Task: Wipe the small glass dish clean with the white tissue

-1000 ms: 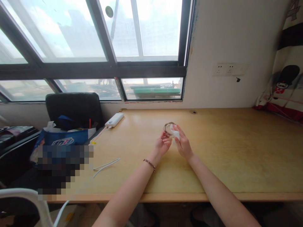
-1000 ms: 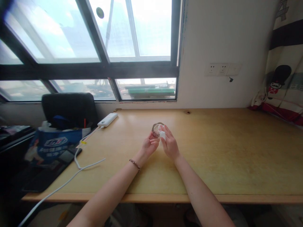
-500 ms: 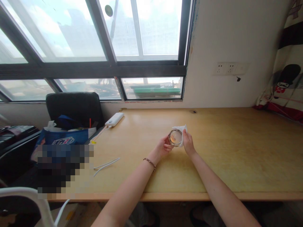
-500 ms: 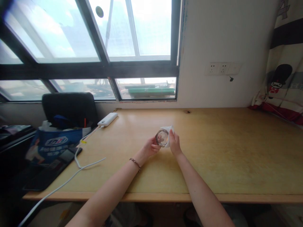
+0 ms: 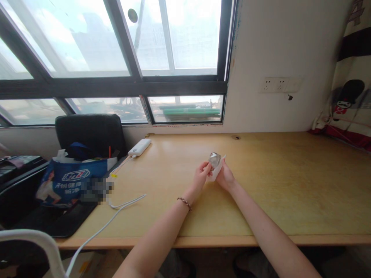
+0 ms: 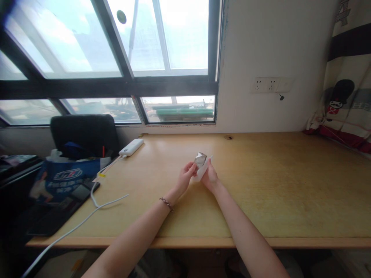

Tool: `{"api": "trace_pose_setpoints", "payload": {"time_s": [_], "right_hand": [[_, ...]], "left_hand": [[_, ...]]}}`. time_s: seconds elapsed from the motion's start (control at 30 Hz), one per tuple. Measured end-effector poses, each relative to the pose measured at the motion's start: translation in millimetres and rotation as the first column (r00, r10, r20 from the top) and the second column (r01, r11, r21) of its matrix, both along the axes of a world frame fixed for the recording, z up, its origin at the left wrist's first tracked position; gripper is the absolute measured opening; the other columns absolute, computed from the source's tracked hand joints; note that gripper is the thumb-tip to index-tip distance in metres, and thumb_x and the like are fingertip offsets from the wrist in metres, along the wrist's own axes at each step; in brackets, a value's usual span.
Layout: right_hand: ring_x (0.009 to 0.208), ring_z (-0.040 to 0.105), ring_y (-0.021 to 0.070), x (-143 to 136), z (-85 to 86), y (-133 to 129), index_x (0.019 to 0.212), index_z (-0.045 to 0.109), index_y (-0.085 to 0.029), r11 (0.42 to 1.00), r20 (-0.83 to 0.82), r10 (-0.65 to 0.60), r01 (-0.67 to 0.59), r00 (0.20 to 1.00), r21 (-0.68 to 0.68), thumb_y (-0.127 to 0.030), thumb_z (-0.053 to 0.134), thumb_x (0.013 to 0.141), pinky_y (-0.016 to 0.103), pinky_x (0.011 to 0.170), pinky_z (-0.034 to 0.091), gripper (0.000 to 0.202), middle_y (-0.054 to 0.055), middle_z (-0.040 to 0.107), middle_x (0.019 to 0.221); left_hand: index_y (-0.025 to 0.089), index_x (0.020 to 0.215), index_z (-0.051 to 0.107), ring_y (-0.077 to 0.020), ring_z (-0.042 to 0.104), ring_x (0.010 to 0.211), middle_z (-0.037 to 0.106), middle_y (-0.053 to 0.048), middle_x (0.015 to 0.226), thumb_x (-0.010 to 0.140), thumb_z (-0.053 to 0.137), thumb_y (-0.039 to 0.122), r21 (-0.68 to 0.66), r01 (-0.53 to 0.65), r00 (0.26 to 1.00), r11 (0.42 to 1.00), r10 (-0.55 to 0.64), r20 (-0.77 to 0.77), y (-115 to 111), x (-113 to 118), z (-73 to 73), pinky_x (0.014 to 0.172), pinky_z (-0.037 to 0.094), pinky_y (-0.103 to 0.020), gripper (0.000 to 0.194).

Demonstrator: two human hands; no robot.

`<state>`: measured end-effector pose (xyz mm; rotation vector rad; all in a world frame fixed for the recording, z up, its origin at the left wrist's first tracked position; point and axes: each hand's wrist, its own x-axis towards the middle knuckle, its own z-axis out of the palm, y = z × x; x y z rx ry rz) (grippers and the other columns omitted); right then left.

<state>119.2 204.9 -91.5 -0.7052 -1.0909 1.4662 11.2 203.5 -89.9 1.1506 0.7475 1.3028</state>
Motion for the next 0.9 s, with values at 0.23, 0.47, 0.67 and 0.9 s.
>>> {"api": "trace_pose_setpoints", "payload": {"time_s": [0.23, 0.47, 0.67, 0.9], "right_hand": [[0.092, 0.057, 0.0201, -0.9, 0.7, -3.4, 0.106, 0.052, -0.019, 0.999, -0.042, -0.01, 0.012, 0.999, 0.049, -0.058, 0.015, 0.081, 0.037, 0.078, 0.046, 0.06, 0.008, 0.06, 0.104], [0.09, 0.058, 0.0216, 4.2, 0.3, -4.3, 0.101, 0.056, -0.016, 0.997, -0.084, -0.073, 0.074, 0.994, 0.013, -0.047, 0.035, 0.08, 0.037, 0.077, 0.047, 0.043, 0.008, 0.061, 0.102], [0.089, 0.058, 0.0256, 5.2, -1.1, -2.8, 0.104, 0.056, -0.015, 0.989, -0.162, -0.142, 0.147, 0.976, 0.017, -0.042, 0.036, 0.077, 0.043, 0.077, 0.046, 0.043, 0.009, 0.062, 0.102], [0.081, 0.06, 0.0226, 5.2, -18.6, 5.5, 0.097, 0.058, -0.013, 0.96, -0.063, -0.267, 0.272, 0.961, 0.071, -0.039, 0.039, 0.076, 0.038, 0.072, 0.048, 0.038, 0.009, 0.064, 0.093]], "left_hand": [[0.022, 0.069, 0.064, -0.0113, 0.045, 0.067, 0.052, -0.002, 0.078, 0.064, 0.061, 0.012, 0.238, -0.132, 0.965, 0.962, 0.18, -0.192, -8.8, -0.3, 5.5, 0.062, 0.034, -0.017, 0.012], [0.024, 0.08, 0.065, -0.0121, 0.046, 0.072, 0.05, -0.003, 0.097, 0.055, 0.068, 0.008, 0.201, -0.114, 0.979, 0.973, 0.144, -0.142, -19.2, 0.0, 22.5, 0.069, 0.037, -0.018, 0.029], [0.026, 0.111, 0.05, -0.0161, 0.048, 0.089, 0.038, -0.006, 0.118, 0.042, 0.077, 0.011, 0.191, -0.334, 0.922, 0.923, 0.362, -0.135, -10.6, 0.8, 13.5, 0.077, 0.039, -0.024, 0.075], [0.014, 0.1, 0.055, -0.0196, 0.054, 0.088, 0.057, -0.011, 0.098, 0.061, 0.067, 0.02, -0.149, 0.291, 0.954, 0.945, -0.276, 0.117, -3.4, 6.3, 1.5, 0.08, 0.042, -0.034, 0.041]]}}
